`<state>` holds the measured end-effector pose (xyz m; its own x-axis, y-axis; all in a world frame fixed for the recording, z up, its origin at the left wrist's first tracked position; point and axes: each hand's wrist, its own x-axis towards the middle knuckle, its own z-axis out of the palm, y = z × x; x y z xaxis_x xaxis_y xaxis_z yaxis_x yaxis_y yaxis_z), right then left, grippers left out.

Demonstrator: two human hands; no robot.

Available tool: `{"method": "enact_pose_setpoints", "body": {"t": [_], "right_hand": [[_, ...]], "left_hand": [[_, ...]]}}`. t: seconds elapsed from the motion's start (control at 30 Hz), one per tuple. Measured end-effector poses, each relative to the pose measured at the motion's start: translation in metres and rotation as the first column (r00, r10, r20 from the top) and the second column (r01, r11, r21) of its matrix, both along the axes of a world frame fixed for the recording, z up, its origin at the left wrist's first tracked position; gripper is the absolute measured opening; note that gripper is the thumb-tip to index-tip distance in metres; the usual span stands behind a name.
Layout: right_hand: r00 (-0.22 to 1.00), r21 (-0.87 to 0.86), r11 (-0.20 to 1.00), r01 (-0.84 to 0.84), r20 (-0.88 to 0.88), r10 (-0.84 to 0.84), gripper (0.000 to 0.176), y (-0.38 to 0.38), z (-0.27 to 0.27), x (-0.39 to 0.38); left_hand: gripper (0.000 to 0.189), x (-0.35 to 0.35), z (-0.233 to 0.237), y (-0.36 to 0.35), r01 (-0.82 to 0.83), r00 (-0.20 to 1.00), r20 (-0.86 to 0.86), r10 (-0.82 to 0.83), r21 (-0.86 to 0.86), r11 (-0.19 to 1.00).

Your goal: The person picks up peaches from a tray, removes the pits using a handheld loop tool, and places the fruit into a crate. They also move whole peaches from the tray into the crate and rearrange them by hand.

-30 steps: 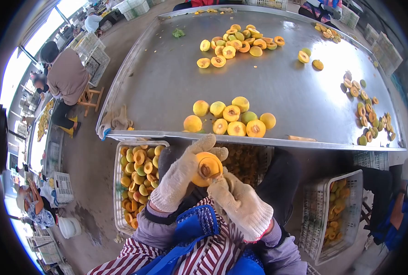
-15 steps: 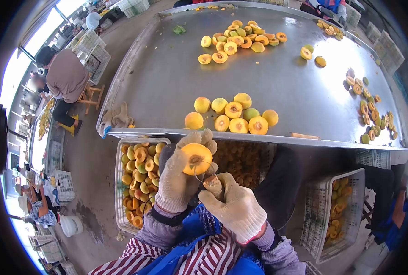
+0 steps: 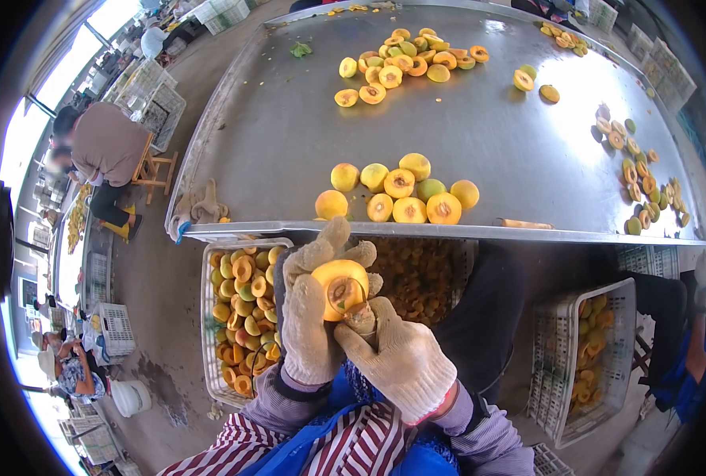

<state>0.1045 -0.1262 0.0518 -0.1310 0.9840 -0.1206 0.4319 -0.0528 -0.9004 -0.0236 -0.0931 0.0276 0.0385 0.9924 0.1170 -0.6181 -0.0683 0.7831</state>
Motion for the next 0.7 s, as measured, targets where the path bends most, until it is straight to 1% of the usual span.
{"method": "enact_pose_setpoints", "body": {"t": [0.03, 0.07, 0.1, 0.13, 0.17, 0.2, 0.23, 0.27, 0.3, 0.33, 0.37, 0.43, 0.47, 0.5, 0.53, 0.57, 0.63, 0.67, 0.7], "right_hand": [[1.000, -0.005, 1.000, -0.019, -0.024, 0.018, 0.033, 0.000, 0.000, 0.001], [1.000, -0.007, 1.000, -0.016, -0.023, 0.016, 0.033, -0.001, -0.002, 0.002], [0.992, -0.086, 0.996, -0.021, -0.125, 0.010, 0.032, -0.002, -0.007, 0.002], [0.975, -0.163, 0.986, -0.033, -0.224, -0.005, 0.031, -0.003, -0.010, 0.002], [0.975, -0.163, 0.986, -0.030, -0.223, -0.007, 0.031, -0.004, -0.013, 0.002], [0.944, -0.184, 0.982, -0.045, -0.329, -0.018, 0.030, -0.005, -0.015, 0.001], [0.902, -0.202, 0.977, -0.063, -0.430, -0.031, 0.030, -0.005, -0.016, 0.001], [0.902, -0.203, 0.977, -0.060, -0.431, -0.034, 0.030, -0.005, -0.015, 0.001], [0.864, -0.297, 0.950, -0.094, -0.499, -0.070, 0.029, -0.004, -0.011, 0.003], [0.821, -0.385, 0.913, -0.136, -0.560, -0.114, 0.029, -0.002, -0.007, 0.005], [0.820, -0.384, 0.914, -0.132, -0.560, -0.117, 0.029, 0.000, -0.001, 0.010], [0.757, -0.573, 0.774, -0.268, -0.623, -0.199, 0.028, 0.002, 0.009, 0.019], [0.757, -0.573, 0.775, -0.265, -0.622, -0.201, 0.028, 0.001, 0.006, 0.020], [0.820, -0.573, 0.781, -0.249, -0.554, -0.145, 0.027, -0.002, 0.001, 0.020], [0.874, -0.572, 0.786, -0.235, -0.478, -0.086, 0.026, -0.004, -0.003, 0.020], [0.874, -0.572, 0.786, -0.235, -0.478, -0.086, 0.026, -0.003, -0.005, 0.022], [0.856, -0.558, 0.791, -0.251, -0.510, -0.088, 0.026, -0.001, -0.006, 0.024], [0.855, -0.558, 0.791, -0.252, -0.511, -0.088, 0.026, 0.001, -0.001, 0.026], [0.857, -0.568, 0.785, -0.247, -0.507, -0.097, 0.026, 0.003, 0.009, 0.029]], "left_hand": [[0.058, 0.001, 0.000, -0.001, 0.002, 1.000, 0.000, -0.002, -0.001, 1.000], [0.056, 0.001, 0.001, -0.002, -0.015, 0.998, -0.060, 0.016, 0.033, 0.999], [0.054, 0.002, 0.002, -0.004, -0.029, 0.992, -0.119, 0.037, 0.066, 0.997], [0.054, 0.002, 0.004, -0.003, -0.027, 0.992, -0.118, 0.034, 0.064, 0.998], [0.051, 0.002, 0.007, -0.001, -0.025, 0.986, -0.165, 0.037, 0.073, 0.997], [0.047, 0.000, 0.009, 0.002, -0.024, 0.977, -0.211, 0.041, 0.081, 0.996], [0.047, -0.003, 0.010, 0.005, -0.024, 0.977, -0.211, 0.040, 0.081, 0.996], [0.044, -0.007, 0.012, 0.008, 0.033, 0.956, -0.294, -0.014, 0.060, 0.998], [0.042, -0.009, 0.013, 0.011, 0.089, 0.925, -0.373, -0.069, 0.036, 0.995], [0.042, -0.008, 0.014, 0.013, 0.092, 0.925, -0.373, -0.072, 0.036, 0.995], [0.041, -0.007, 0.014, 0.015, 0.088, 0.885, -0.464, -0.040, 0.081, 0.993], [0.040, -0.006, 0.014, 0.018, 0.094, 0.778, -0.627, 0.033, 0.169, 0.981], [0.040, -0.010, 0.018, 0.025, 0.097, 0.778, -0.627, 0.031, 0.169, 0.981], [0.041, -0.016, 0.026, 0.035, 0.282, 0.805, -0.523, -0.279, -0.076, 0.956], [0.043, -0.019, 0.030, 0.040, 0.470, 0.765, -0.340, -0.547, -0.287, 0.835], [0.043, -0.018, 0.029, 0.041, 0.470, 0.765, -0.340, -0.547, -0.287, 0.835], [0.046, -0.014, 0.028, 0.044, 0.439, 0.742, -0.396, -0.541, -0.323, 0.839], [0.047, -0.016, 0.032, 0.047, 0.492, 0.749, -0.286, -0.598, -0.365, 0.791], [0.047, -0.013, 0.033, 0.042, 0.492, 0.747, -0.287, -0.599, -0.366, 0.790]]}}
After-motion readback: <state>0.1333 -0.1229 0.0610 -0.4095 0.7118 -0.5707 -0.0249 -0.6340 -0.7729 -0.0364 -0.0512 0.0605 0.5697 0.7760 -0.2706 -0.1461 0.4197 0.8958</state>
